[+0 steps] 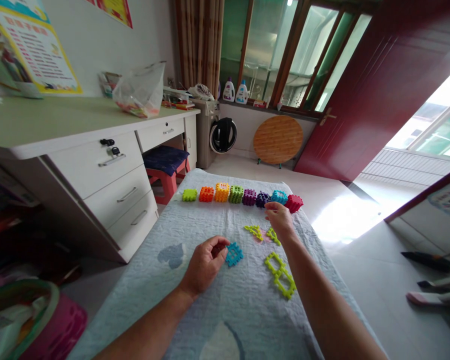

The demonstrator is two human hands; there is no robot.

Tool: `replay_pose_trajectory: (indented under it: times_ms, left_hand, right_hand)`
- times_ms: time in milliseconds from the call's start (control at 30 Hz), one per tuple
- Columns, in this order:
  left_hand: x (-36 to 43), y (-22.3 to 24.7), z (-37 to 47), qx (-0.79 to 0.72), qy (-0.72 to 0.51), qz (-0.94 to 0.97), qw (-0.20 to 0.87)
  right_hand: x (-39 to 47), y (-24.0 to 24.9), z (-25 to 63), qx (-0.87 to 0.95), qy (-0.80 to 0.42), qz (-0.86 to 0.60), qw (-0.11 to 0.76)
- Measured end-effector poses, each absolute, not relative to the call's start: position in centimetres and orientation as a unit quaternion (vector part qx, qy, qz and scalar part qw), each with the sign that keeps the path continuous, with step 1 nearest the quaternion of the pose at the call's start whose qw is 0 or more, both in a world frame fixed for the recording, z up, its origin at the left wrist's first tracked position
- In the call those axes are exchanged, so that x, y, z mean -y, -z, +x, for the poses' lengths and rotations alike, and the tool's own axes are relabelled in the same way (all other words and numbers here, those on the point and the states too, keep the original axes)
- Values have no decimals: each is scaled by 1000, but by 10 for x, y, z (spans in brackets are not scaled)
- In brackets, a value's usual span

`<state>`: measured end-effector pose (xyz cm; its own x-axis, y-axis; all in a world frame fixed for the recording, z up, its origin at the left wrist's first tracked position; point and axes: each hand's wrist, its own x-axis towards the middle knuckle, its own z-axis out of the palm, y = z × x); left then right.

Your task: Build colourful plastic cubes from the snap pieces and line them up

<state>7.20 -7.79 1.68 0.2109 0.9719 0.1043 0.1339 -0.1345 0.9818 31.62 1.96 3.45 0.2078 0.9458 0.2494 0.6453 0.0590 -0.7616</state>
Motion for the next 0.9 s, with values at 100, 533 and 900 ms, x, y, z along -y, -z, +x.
replay_pose_trajectory:
  times_ms: [100, 533, 900]
  left_hand:
    - [77, -18, 72, -458, -442, 601, 484]
    - [69, -12, 67, -469, -468, 582, 471]
    - [69, -12, 67, -476, -464, 581, 469]
  right_hand:
    - [9, -44, 292, 699, -223, -598, 322]
    - [65, -40, 241, 851, -150, -491, 109]
    - [57, -41, 252, 782, -128, -589, 156]
